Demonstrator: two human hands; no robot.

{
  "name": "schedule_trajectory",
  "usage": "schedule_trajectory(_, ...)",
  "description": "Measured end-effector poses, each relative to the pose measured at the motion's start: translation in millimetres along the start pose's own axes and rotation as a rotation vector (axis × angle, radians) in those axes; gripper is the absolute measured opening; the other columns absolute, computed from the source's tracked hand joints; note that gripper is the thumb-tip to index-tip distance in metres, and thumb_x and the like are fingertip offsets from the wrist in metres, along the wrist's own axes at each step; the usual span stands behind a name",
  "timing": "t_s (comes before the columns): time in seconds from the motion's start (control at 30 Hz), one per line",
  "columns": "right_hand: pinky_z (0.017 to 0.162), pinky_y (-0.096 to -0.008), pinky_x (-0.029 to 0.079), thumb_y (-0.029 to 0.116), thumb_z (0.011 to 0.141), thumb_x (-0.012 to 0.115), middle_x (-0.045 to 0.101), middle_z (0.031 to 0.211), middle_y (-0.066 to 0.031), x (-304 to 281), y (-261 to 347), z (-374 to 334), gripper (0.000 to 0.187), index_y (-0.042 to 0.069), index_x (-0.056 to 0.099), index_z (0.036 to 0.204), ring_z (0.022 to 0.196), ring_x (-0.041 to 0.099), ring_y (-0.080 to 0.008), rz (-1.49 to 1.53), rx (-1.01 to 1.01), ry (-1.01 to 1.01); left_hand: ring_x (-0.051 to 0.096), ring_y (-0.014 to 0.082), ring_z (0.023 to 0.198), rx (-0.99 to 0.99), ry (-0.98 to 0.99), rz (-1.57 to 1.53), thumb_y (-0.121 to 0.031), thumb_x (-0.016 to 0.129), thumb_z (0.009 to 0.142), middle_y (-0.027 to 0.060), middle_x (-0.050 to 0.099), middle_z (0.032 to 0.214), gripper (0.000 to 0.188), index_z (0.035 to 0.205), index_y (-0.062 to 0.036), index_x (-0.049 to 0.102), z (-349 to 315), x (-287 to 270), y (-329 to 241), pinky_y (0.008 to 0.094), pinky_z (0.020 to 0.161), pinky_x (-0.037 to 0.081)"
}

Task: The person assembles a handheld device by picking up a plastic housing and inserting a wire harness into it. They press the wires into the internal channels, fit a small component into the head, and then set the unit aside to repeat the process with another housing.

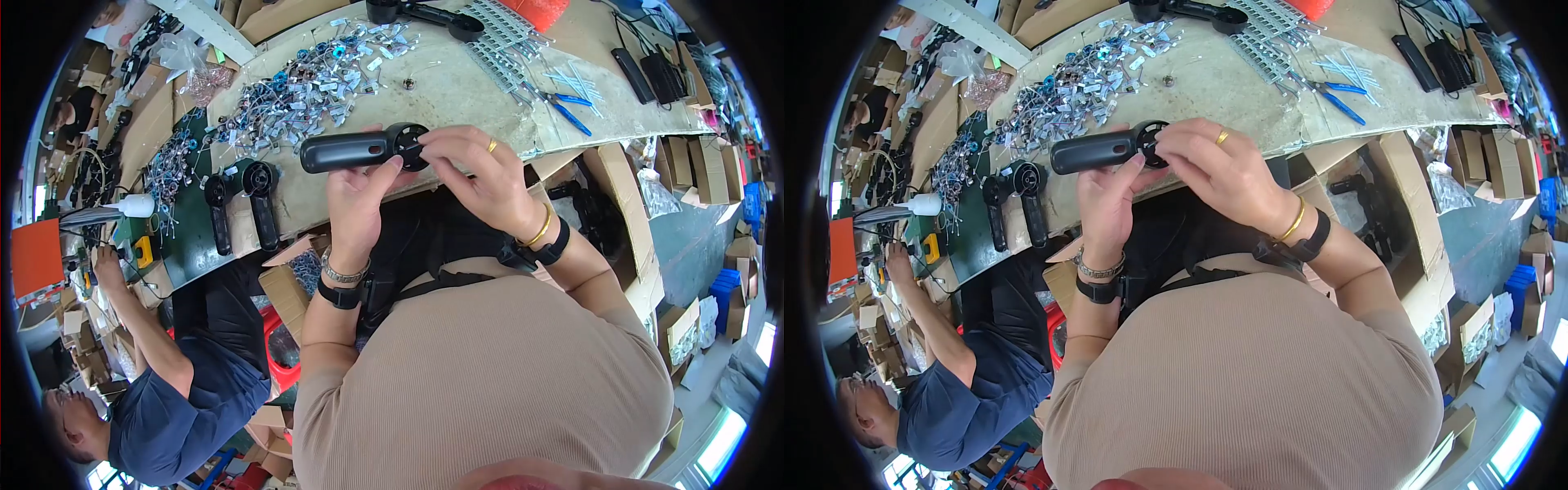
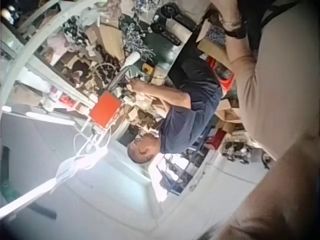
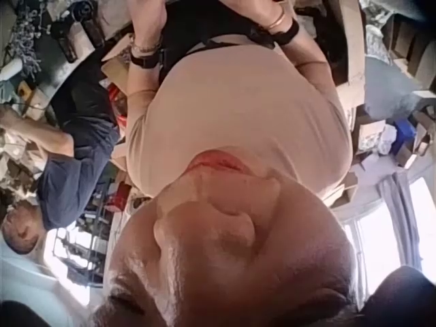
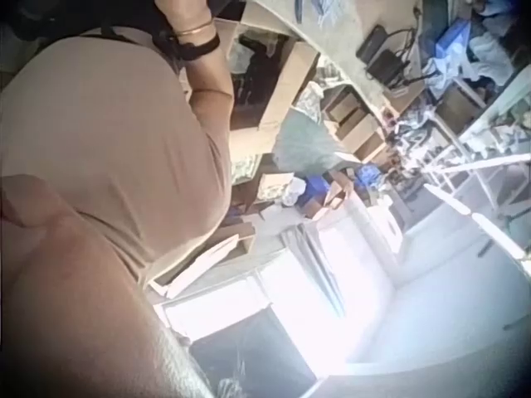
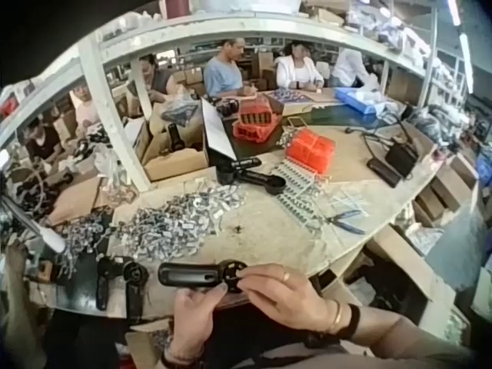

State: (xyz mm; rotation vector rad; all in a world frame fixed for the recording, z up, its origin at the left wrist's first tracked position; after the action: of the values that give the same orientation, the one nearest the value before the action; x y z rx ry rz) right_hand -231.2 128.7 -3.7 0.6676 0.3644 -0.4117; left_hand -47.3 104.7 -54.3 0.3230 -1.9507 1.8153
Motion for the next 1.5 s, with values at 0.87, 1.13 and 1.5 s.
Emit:
schedule_trajectory(0.87, 0.070, -0.0328, 0.057, -0.001, 0.087, 0.078, 0.068, 0.092, -0.0094, -21, 11, -5, 0.016, 0.001, 0.074, 0.102, 0.079, 0.069, -0.0228, 0.055, 0.157, 0.057, 0.069, 0.0258, 0.112, 0.055, 0.085, -0.008, 0.007, 0.068, 0.093, 0.0172, 0.062, 0.125, 0.050, 0.139, 0.0077, 0.048, -20, 28, -6, 0.0441, 0.089, 0.067)
schedule_trajectory(1.13, 0.063, -0.0321, 0.053, 0.002, 0.086, 0.077, 0.066, 0.084, -0.0094, -20, -3, 4, 0.013, 0.001, 0.075, 0.099, 0.073, 0.066, -0.0215, 0.026, 0.179, 0.155, 0.068, 0.0262, 0.113, 0.021, 0.093, 0.023, 0.008, 0.065, 0.095, 0.0174, 0.063, 0.127, 0.049, 0.141, 0.0072, 0.048, -11, 28, 2, 0.0437, 0.090, 0.066)
schedule_trajectory(1.5, 0.074, -0.0365, 0.053, 0.002, 0.089, 0.072, 0.064, 0.088, -0.0116, 2, -20, 26, 0.015, 0.001, 0.070, 0.103, 0.078, 0.064, -0.0272, 0.074, 0.189, 0.214, 0.068, 0.0260, 0.115, -0.001, 0.024, -0.078, 0.005, 0.065, 0.097, 0.0161, 0.062, 0.127, 0.049, 0.142, 0.0074, 0.046, 6, 8, 3, 0.0448, 0.091, 0.066)
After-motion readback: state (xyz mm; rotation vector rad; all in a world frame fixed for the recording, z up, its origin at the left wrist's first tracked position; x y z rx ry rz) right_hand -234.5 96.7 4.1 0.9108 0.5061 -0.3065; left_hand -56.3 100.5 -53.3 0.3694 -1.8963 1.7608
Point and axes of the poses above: each hand's wrist, its own z-axis towards the middle knuckle, its own x-axis out of the palm, y = z × x, the point moved 3 cm from there along z, towards the middle knuckle
